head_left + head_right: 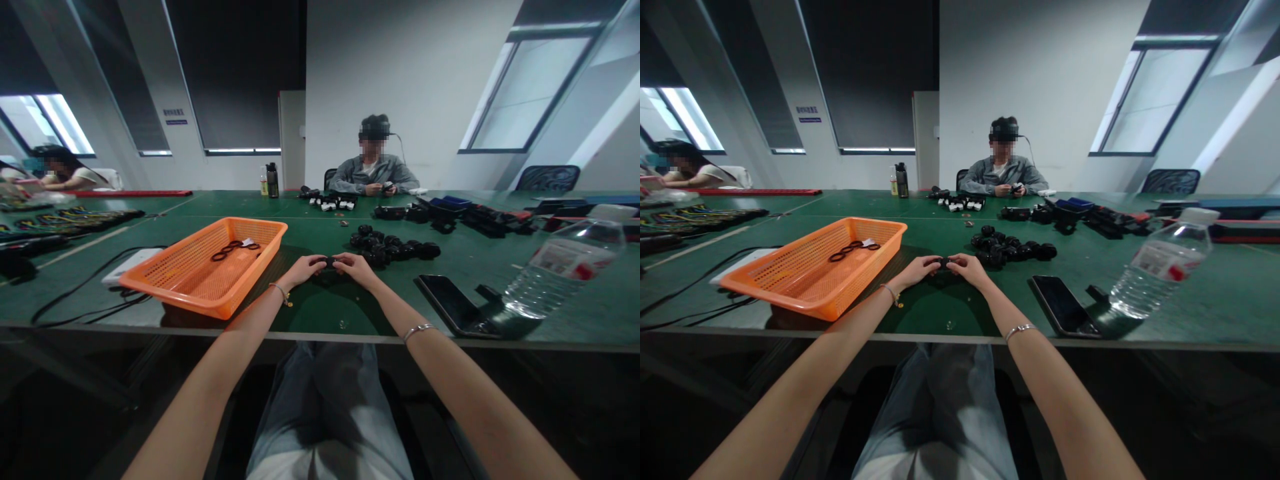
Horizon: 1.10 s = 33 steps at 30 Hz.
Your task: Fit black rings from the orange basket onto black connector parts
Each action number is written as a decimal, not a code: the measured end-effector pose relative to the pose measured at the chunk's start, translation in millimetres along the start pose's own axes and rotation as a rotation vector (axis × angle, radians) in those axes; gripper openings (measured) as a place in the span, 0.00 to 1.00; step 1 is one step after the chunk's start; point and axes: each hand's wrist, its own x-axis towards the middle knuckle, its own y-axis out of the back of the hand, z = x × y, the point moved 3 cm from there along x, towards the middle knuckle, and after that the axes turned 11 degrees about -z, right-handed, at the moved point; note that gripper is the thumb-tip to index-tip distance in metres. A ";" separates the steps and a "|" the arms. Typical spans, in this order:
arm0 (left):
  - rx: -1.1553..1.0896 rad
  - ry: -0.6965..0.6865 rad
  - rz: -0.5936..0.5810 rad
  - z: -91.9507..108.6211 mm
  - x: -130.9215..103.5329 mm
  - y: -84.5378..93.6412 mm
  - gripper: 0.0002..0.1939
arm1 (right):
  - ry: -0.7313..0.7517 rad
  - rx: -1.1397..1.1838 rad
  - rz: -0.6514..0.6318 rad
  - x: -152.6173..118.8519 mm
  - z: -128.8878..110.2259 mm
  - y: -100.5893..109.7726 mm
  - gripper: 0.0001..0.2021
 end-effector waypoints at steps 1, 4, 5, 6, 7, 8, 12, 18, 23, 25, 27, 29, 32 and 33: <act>-0.001 0.006 0.007 -0.8 0.3 0.3 0.17 | -0.005 0.016 -0.011 0.4 1.4 0.2 0.18; -0.006 0.025 0.016 -2.4 1.1 0.8 0.16 | -0.011 0.025 -0.033 1.5 4.8 1.4 0.19; -0.015 0.027 0.014 -2.5 1.2 0.7 0.16 | -0.004 0.009 -0.028 1.7 5.2 2.1 0.19; -0.025 0.025 0.010 -2.3 1.3 0.6 0.16 | 0.006 -0.015 -0.018 2.0 5.4 2.9 0.18; -0.033 0.024 0.007 -2.1 1.4 0.4 0.16 | 0.016 -0.040 -0.006 2.2 5.3 3.6 0.18; -0.037 0.025 0.006 -1.8 1.3 0.4 0.16 | 0.023 -0.063 0.005 2.4 5.2 4.1 0.17; -0.018 0.038 0.016 -1.1 1.0 0.7 0.16 | 0.022 -0.076 0.001 2.9 5.1 3.6 0.17; -0.005 0.026 0.019 -2.0 0.8 1.6 0.19 | 0.032 -0.058 0.013 0.7 0.4 2.8 0.21; -0.008 0.036 0.018 1.1 -0.5 0.9 0.18 | 0.019 -0.075 0.003 -0.1 -1.9 1.7 0.17; 0.000 0.040 0.017 2.5 -0.9 0.5 0.17 | 0.005 -0.078 0.001 0.1 -1.5 1.4 0.17; 0.008 0.038 0.017 3.0 -1.1 0.4 0.16 | -0.006 -0.070 0.003 0.1 -0.9 1.5 0.17; 0.016 0.029 0.017 2.4 -0.9 0.6 0.16 | -0.013 -0.046 -0.001 0.3 0.1 2.0 0.18; 0.019 0.018 0.013 0.0 -0.1 1.0 0.16 | 0.005 -0.004 -0.019 1.0 1.3 2.9 0.19; 0.020 0.015 0.010 -0.8 0.3 1.0 0.16 | 0.014 -0.005 -0.020 1.3 1.6 3.4 0.19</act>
